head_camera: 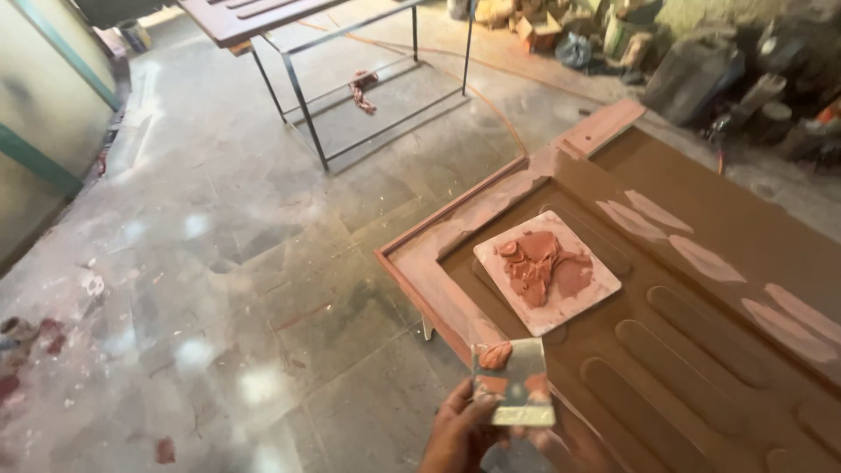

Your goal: The person applies a pink putty-like filler to the edges and corners of a wooden door frame using a putty knife. They repeatedly scoop filler from a square tile and smooth it into the frame's grooves.

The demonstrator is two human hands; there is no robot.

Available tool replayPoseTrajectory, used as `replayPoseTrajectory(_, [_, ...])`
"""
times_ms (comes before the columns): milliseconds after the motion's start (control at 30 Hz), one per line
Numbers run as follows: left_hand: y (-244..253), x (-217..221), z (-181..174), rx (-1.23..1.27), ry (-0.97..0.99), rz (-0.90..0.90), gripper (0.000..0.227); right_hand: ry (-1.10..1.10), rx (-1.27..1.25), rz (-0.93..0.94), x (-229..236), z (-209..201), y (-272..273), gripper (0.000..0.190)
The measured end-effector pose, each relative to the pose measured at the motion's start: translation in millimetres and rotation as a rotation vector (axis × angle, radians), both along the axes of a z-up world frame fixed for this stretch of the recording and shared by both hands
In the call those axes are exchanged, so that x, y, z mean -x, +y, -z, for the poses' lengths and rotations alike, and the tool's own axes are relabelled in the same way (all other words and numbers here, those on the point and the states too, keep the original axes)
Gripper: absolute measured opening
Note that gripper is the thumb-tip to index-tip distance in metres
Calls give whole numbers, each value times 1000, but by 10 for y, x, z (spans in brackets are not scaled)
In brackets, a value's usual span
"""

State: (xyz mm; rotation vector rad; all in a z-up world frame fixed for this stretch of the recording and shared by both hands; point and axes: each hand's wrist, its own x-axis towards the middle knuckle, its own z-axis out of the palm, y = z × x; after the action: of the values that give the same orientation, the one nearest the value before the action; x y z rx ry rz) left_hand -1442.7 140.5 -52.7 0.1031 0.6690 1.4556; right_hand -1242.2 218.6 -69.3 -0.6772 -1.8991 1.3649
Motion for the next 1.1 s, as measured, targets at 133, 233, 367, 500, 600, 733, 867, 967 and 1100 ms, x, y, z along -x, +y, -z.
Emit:
replayPoseTrajectory(133, [676,38,252,61,109,131,39,-77,465,336,427,522,542,44])
replayPoseTrajectory(233, [1239,161,558,11,308,371,32,212,754,653,419,670,1011,44])
replayPoseTrajectory(367, [2074,325,951,46,531,545,24,-339,458,804,297,691,1841,26])
replayPoseTrajectory(500, [2746,511,1205,68,563,584,18,-687,-372,766,221,782,2546,26])
replayPoseTrajectory(600, [3094,678,1388,138,579,603,16,-904,-579,770,198,967,2770,42])
replayPoseTrajectory(733, [3456,862,1724,96,560,580,12,-1123,-478,639,231,1266,2722,54])
replayPoseTrajectory(867, [3638,979,2041,-58,720,471,11,-1417,-273,340,164,1262,2463,29])
replayPoseTrajectory(967, [3839,1149,2130,-97,1128,471,21,-1340,-342,335,69,1002,2806,27])
replayPoseTrajectory(1100, [3750,1241,2225,-238,1616,336,61,-1364,-239,688,103,890,3298,19])
